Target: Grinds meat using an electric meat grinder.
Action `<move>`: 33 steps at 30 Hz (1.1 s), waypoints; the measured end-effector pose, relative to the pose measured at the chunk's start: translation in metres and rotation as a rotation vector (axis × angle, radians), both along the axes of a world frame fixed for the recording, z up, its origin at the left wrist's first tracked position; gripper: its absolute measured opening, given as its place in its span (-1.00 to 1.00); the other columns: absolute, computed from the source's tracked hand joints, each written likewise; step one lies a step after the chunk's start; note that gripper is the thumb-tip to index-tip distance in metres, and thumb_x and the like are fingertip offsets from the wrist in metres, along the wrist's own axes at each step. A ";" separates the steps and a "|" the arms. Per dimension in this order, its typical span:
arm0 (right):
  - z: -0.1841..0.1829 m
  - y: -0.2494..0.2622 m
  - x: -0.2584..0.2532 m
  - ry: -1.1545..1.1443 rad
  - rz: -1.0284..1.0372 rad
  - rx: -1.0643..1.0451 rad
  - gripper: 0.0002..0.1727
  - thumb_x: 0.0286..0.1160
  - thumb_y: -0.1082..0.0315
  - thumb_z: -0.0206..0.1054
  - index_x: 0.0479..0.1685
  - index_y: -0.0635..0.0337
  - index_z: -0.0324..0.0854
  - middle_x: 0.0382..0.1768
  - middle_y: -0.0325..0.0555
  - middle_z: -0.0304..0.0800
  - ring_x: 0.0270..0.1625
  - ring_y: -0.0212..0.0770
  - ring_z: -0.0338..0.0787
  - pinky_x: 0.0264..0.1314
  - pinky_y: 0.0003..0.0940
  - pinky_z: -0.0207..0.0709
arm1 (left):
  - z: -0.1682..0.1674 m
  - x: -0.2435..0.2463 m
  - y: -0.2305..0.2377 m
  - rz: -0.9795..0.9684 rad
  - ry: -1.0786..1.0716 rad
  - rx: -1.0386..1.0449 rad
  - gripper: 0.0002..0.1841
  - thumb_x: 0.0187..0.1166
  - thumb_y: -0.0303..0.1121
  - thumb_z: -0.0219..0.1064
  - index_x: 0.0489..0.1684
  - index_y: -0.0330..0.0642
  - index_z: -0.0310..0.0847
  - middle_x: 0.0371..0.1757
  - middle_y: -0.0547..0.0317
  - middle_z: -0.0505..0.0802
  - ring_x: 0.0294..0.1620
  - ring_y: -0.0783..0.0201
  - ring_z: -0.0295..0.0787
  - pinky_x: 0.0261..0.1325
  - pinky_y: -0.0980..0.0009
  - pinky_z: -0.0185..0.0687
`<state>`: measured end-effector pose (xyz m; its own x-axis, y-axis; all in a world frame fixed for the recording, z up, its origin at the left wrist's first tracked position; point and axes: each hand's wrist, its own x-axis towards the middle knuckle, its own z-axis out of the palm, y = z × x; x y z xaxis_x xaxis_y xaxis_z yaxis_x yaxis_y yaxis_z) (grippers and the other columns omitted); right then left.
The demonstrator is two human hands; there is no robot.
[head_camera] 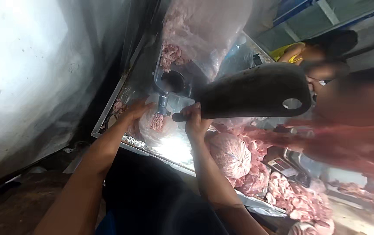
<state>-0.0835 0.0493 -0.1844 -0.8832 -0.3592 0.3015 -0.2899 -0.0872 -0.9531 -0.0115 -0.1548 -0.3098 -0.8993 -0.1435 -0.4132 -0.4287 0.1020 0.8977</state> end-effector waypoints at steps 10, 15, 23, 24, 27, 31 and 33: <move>-0.059 -0.001 -0.002 0.259 0.165 0.010 -0.76 0.77 0.33 0.11 -0.33 -0.01 0.59 -0.50 -0.39 0.67 -0.37 -0.37 0.74 -0.14 -0.30 0.71 | -0.009 -0.002 0.009 -0.100 0.031 0.146 -0.21 0.67 0.10 0.29 0.82 -0.07 0.12 0.56 -0.13 0.62 0.56 0.09 0.56 0.64 0.02 0.39; -0.066 -0.003 -0.004 0.302 0.142 -0.027 -0.75 0.75 0.43 0.02 -0.30 0.06 0.55 -0.51 -0.29 0.69 -0.38 -0.28 0.79 -0.16 -0.22 0.76 | -0.029 -0.007 0.016 -0.055 0.096 0.158 -0.22 0.66 0.08 0.27 0.83 -0.01 0.11 0.48 -0.10 0.68 0.46 0.11 0.65 0.56 0.01 0.50; -0.008 -0.009 0.007 0.336 0.224 -0.130 -0.75 0.79 0.33 0.02 -0.31 0.03 0.53 -0.54 -0.29 0.67 -0.42 -0.26 0.77 -0.17 -0.18 0.77 | -0.029 -0.007 0.017 -0.042 0.123 0.198 -0.27 0.69 0.07 0.26 0.78 -0.09 0.18 0.37 -0.09 0.74 0.33 0.17 0.72 0.48 0.08 0.57; 0.002 -0.011 0.008 0.342 0.233 -0.172 -0.73 0.79 0.31 0.02 -0.34 0.02 0.51 -0.58 -0.31 0.62 -0.45 -0.27 0.74 -0.21 -0.20 0.76 | -0.032 -0.007 0.017 -0.046 0.136 0.216 -0.26 0.68 0.07 0.27 0.78 -0.10 0.17 0.35 -0.06 0.75 0.29 0.22 0.73 0.44 0.12 0.60; -0.021 -0.004 0.008 0.369 0.256 -0.107 -0.73 0.82 0.22 0.02 -0.28 -0.03 0.55 -0.46 -0.36 0.68 -0.31 -0.33 0.77 -0.08 -0.25 0.74 | -0.034 -0.009 0.017 -0.048 0.160 0.185 -0.30 0.69 0.06 0.26 0.74 -0.09 0.23 0.26 0.04 0.79 0.20 0.35 0.76 0.37 0.27 0.65; -0.067 -0.003 -0.002 0.457 0.146 0.073 -0.77 0.86 0.28 0.07 -0.13 0.15 0.58 -0.35 -0.23 0.74 -0.23 -0.30 0.83 -0.01 -0.23 0.78 | -0.025 -0.010 0.015 -0.032 0.073 0.079 -0.19 0.67 0.14 0.24 0.80 -0.20 0.14 0.43 -0.21 0.70 0.45 0.02 0.67 0.57 -0.04 0.48; -0.060 -0.004 -0.005 0.422 0.126 0.035 -0.79 0.83 0.32 0.09 -0.17 0.14 0.59 -0.42 -0.25 0.74 -0.30 -0.27 0.82 -0.07 -0.19 0.79 | -0.023 -0.007 0.009 -0.014 0.062 0.080 -0.25 0.72 0.11 0.20 0.78 -0.19 0.19 0.39 -0.21 0.73 0.41 0.01 0.69 0.54 -0.05 0.50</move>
<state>-0.0885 0.0454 -0.2440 -0.6342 -0.4722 0.6123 -0.6435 -0.1168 -0.7565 -0.0186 -0.1461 -0.3331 -0.9251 -0.0990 -0.3665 -0.3712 0.0343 0.9279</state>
